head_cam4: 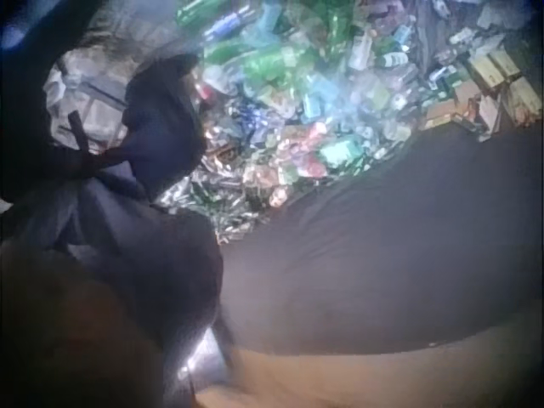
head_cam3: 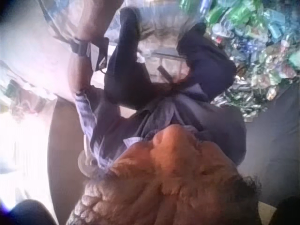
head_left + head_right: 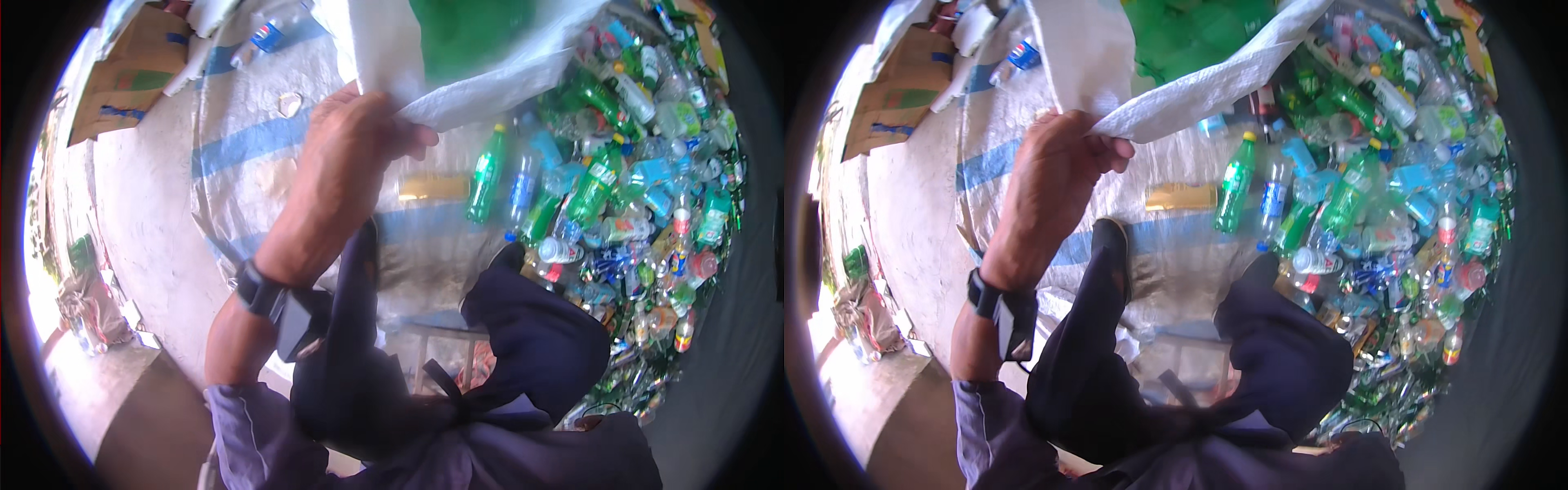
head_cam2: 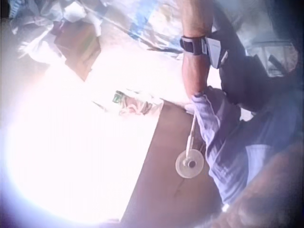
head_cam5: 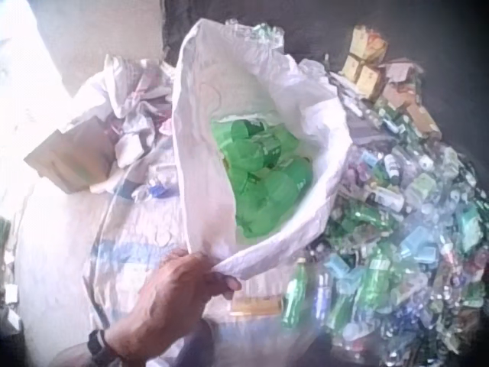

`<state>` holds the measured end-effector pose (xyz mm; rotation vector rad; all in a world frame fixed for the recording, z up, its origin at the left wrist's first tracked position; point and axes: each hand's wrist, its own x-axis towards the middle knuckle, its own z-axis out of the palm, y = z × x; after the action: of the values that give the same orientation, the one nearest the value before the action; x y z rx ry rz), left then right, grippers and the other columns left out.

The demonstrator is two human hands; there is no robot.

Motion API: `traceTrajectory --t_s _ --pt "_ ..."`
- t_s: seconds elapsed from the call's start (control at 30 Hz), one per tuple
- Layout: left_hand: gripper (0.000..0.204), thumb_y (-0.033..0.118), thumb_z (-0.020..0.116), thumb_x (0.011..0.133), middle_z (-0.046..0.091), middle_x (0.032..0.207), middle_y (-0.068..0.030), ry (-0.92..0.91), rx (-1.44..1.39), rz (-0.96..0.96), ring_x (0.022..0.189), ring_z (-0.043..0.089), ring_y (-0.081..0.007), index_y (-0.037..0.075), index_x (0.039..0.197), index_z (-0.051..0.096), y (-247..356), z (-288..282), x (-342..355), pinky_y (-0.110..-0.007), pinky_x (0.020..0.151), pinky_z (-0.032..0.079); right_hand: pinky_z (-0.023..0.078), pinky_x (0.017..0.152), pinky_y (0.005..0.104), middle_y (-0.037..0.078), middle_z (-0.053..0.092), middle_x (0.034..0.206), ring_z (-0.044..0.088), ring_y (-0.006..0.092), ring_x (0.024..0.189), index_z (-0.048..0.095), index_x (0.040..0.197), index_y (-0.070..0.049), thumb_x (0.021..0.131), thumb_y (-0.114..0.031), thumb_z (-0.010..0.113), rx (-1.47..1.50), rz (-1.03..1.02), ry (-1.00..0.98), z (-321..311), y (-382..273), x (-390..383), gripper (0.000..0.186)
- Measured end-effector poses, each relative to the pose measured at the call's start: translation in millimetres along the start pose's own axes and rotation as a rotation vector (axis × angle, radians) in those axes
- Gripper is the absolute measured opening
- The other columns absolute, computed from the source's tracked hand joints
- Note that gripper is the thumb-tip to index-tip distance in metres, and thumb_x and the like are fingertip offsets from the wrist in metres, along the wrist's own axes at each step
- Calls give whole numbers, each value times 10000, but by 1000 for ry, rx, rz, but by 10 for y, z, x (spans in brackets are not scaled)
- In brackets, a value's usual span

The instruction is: The person sits on the floor and sorts plastic bottles from a large pile into a white sack. They pick up bottles one by one, place them into the sack, and occasionally adjust the sack opening to fit more items.

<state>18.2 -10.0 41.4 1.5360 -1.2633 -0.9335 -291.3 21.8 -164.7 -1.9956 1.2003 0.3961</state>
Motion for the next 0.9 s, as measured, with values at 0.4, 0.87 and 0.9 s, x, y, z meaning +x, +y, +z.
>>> traceTrajectory --t_s 0.4,0.87,0.9 --pt "207 53 724 953 750 845 -166 207 390 170 925 771 -241 -44 823 597 670 -239 -879 -340 757 613 544 598 446 111 687 764 671 290 653 641 875 -107 915 -335 635 223 -10 29 -51 1253 -1820 231" --pt "77 -24 721 916 738 974 -157 51 582 -18 947 768 -229 -90 923 683 1173 -151 -2246 -331 744 609 530 549 443 98 670 707 654 277 596 636 784 -103 919 -308 616 73 291 -261 549 3056 -3426 247" --pt "71 -31 715 913 728 992 -161 36 479 -37 945 767 -234 -84 945 680 1149 -155 -2294 -330 741 608 529 545 443 98 669 703 653 276 592 635 777 -102 920 -306 615 66 286 -247 477 3073 -3358 249"
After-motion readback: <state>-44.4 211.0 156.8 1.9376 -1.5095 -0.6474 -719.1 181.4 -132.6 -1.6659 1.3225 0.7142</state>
